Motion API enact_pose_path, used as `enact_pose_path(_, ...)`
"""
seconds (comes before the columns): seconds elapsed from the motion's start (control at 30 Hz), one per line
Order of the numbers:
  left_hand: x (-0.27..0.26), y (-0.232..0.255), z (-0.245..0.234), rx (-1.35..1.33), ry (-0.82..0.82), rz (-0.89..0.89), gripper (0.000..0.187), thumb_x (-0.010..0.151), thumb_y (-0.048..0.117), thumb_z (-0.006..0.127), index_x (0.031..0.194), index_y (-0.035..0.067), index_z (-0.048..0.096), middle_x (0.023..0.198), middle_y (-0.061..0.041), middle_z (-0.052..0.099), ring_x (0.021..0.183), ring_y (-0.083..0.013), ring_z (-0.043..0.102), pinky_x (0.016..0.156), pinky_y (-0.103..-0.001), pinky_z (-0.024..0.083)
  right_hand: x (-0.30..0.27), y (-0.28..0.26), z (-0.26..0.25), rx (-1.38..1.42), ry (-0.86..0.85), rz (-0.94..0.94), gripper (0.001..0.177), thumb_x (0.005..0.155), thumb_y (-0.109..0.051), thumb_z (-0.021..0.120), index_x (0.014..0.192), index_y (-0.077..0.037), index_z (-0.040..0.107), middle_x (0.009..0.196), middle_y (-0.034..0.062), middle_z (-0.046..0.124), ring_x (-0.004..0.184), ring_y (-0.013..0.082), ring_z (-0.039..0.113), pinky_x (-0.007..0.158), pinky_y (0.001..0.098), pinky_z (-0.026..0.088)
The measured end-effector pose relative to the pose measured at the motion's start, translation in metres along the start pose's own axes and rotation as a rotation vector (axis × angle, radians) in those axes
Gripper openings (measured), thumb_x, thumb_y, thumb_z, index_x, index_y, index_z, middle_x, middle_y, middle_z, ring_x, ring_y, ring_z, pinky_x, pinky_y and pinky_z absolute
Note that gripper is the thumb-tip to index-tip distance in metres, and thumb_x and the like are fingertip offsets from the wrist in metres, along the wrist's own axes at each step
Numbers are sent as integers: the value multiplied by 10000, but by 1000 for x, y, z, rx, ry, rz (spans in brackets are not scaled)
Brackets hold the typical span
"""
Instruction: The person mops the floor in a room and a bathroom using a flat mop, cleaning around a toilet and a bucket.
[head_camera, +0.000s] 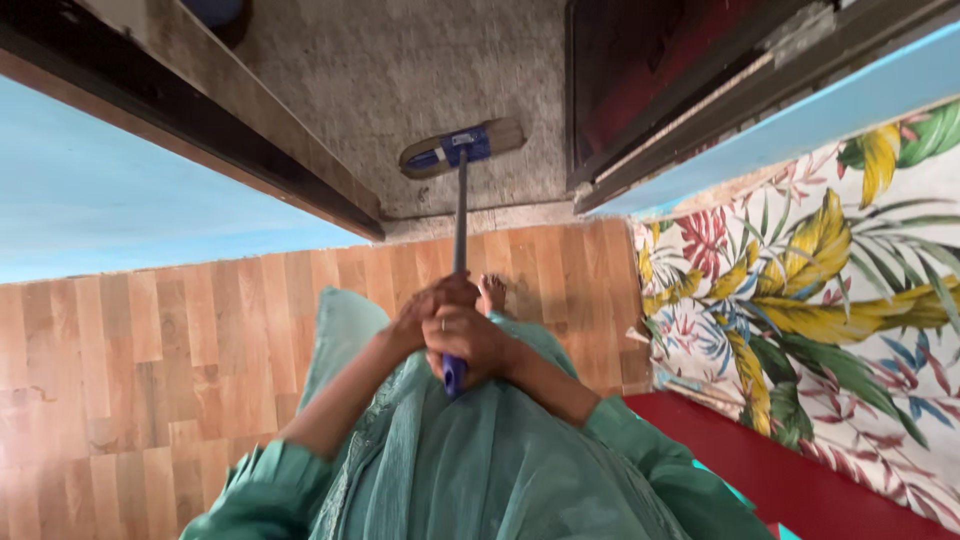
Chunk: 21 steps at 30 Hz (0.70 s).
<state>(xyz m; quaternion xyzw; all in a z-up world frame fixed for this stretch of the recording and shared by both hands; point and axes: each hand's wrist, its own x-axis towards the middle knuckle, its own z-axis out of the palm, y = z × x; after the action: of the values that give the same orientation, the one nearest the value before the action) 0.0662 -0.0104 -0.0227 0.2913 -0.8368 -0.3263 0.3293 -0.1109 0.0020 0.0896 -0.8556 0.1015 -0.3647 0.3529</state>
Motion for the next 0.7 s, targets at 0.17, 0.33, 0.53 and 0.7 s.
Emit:
enact_pose_path(0.17, 32, -97, -9, 220, -169, -97, 275, 853, 198, 677, 1112, 125, 621, 1191, -29, 618, 1284, -243, 542, 1116, -389, 436, 20, 80, -12, 2, -102, 145, 238, 725, -102, 738, 814, -71, 519, 847, 108, 564, 829, 336, 586, 749, 450, 465)
enact_pose_path(0.33, 67, -115, -7, 349, -367, -150, 246, 852, 187, 675, 1082, 147, 601, 1170, -20, 605, 1243, -223, 550, 1063, -364, 454, 18, 78, -21, -71, -103, 223, 171, 756, -30, 680, 840, -49, 533, 894, 148, 557, 861, 365, 580, 750, 453, 464)
enact_pose_path(0.53, 53, -78, 18, 346, -384, -92, 187, 892, 159, 634, 1070, 169, 579, 1159, -11, 592, 1203, -197, 562, 1010, -336, 477, -2, 23, -35, -35, -125, 221, 168, 865, -53, 704, 895, -55, 540, 921, 136, 555, 888, 355, 593, 790, 448, 480)
enact_pose_path(0.7, 32, -23, 45, 309, -90, 132, 206, 858, 223, 539, 1044, 141, 571, 1092, -6, 611, 1144, -186, 598, 1088, -346, 428, -18, 10, -41, -1, -43, -17, 224, 789, -99, 727, 949, -29, 587, 1008, 148, 599, 923, 363, 604, 819, 464, 487)
